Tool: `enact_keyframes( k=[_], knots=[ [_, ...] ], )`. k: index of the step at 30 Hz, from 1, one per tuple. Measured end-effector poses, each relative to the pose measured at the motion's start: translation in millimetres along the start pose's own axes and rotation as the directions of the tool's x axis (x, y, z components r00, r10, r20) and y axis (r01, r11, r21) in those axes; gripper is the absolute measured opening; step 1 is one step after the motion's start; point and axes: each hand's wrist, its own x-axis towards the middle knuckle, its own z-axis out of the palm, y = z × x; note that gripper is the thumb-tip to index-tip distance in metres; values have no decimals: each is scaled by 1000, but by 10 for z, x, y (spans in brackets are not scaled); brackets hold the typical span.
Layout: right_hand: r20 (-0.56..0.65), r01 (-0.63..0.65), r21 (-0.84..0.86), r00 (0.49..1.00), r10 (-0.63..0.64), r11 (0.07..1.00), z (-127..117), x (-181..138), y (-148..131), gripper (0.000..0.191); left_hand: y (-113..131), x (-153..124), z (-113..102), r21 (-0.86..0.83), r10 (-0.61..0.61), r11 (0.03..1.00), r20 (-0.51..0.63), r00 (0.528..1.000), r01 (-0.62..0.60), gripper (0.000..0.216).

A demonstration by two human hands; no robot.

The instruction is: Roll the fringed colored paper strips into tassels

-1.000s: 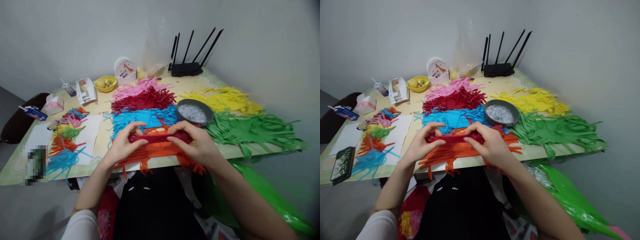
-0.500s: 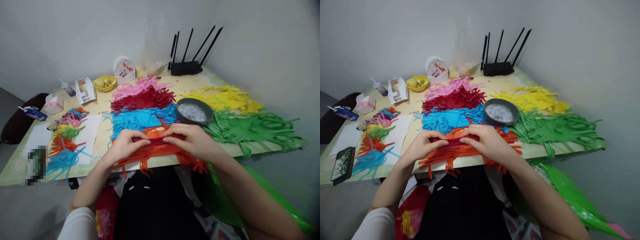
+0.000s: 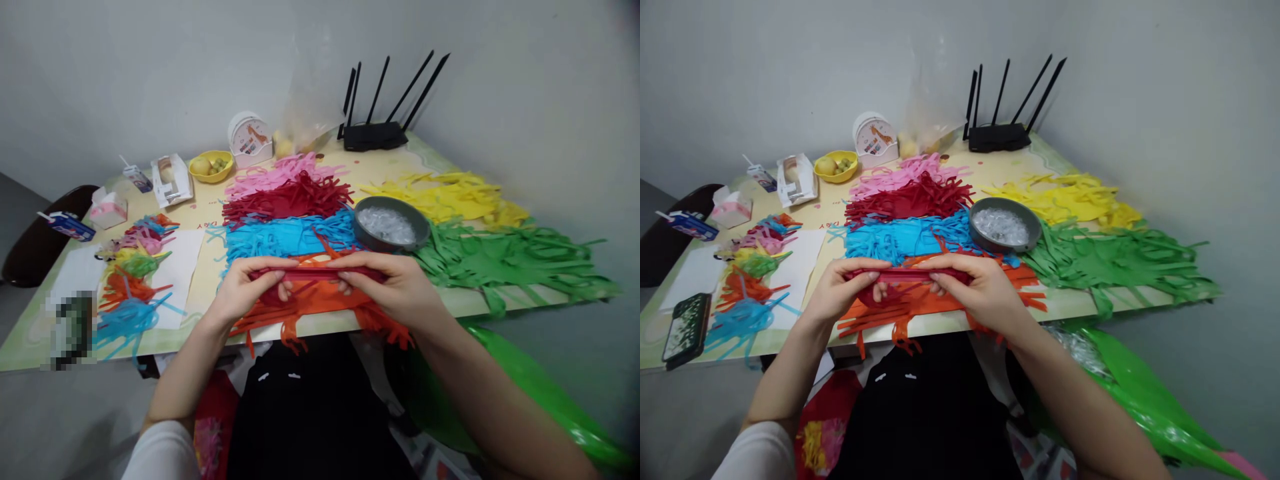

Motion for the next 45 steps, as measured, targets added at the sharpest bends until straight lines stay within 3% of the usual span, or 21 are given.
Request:
enact_keyframes(
  k=[3, 7, 11, 16, 20, 25, 28, 30, 32, 35, 45],
  knots=[
    [-37, 37, 82, 999, -34, 996, 34, -16, 39, 19, -23, -14, -2, -77, 62, 995, -7, 998, -63, 15],
    [-55, 73, 110, 996, -67, 991, 56, -19, 47, 18, 6, -28, -12, 53, 160, 986, 3, 987, -160, 16],
    [-31, 169, -4, 985, -169, 986, 36, -28, 8, 21, 59, -37, -17, 175, 196, 964, 28, 980, -198, 19],
    [-7, 318, -189, 946, -325, 929, 47, -43, -66, 15, 89, -39, 62, 347, 215, 919, -40, 976, -188, 27],
    [-60, 207, -330, 969, -239, 921, 93, -50, -83, 5, 85, -51, 109, 549, 282, 813, -81, 956, -194, 16],
    [-83, 165, -418, 972, -218, 893, 98, -48, -98, 14, 100, -55, 118, 687, 293, 692, 11, 956, -220, 12],
    [-97, 114, -340, 983, -155, 933, 89, -48, -98, 6, 101, -53, 130, 569, 220, 807, -36, 975, -161, 14],
    [-108, 46, -215, 992, -70, 976, 91, -49, -82, 4, 95, -52, 141, 351, 125, 931, -61, 990, -96, 16],
    [-98, -4, -46, 995, 0, 999, 100, -49, -57, 6, 89, -51, 149, 141, 47, 989, -70, 996, -36, 19],
    [-94, -16, 112, 995, 27, 994, 112, -45, -28, 8, 77, -43, 148, 15, 7, 1000, -96, 995, -6, 19],
    [-89, 141, 22, 986, -139, 990, 102, -5, -47, 19, 35, -18, 152, -194, -2, 981, -154, 988, -29, 15]
  ],
)
